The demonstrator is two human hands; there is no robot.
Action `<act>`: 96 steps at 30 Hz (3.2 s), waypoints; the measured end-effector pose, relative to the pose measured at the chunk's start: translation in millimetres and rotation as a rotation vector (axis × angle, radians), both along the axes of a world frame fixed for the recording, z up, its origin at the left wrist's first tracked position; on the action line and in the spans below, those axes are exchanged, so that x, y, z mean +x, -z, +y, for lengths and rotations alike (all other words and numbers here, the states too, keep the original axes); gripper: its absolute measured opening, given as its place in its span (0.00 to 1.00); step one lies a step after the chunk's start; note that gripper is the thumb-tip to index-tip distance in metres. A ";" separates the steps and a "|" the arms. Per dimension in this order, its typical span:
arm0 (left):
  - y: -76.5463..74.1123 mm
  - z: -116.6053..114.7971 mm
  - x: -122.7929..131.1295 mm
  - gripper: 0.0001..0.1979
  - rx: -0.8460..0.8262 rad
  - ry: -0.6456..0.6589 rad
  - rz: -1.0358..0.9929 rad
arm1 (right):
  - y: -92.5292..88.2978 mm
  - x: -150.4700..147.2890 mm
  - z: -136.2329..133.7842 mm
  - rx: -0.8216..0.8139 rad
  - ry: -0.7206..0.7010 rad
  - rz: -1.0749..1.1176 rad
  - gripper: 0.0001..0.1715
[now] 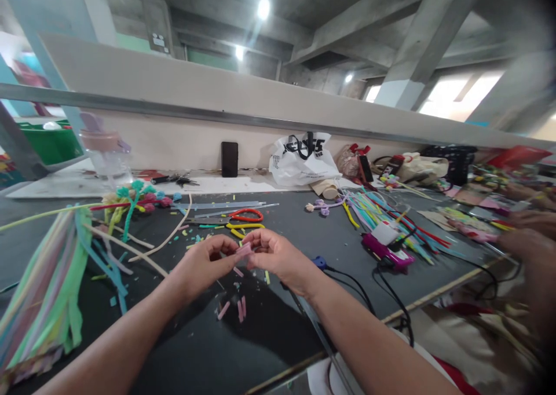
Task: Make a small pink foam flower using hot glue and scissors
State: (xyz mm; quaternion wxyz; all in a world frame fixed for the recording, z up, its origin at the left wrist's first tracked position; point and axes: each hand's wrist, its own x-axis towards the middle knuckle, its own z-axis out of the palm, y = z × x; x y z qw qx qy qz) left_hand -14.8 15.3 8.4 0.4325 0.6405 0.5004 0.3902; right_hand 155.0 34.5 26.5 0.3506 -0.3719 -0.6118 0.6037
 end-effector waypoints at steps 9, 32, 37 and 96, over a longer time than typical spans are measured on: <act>1.8 4.2 -0.4 0.17 -0.148 0.022 -0.236 | 1.3 4.9 2.0 0.118 -0.075 0.044 0.17; -30.6 5.2 18.6 0.13 -0.185 0.211 -0.393 | -32.8 22.8 -12.3 0.298 -0.003 0.007 0.05; -19.8 -0.7 24.4 0.14 0.041 -0.014 -0.376 | -32.1 19.1 -9.8 0.221 0.010 0.009 0.05; -23.9 -14.6 34.4 0.09 -0.387 0.104 -0.827 | -32.4 20.0 -10.0 0.201 -0.024 0.124 0.14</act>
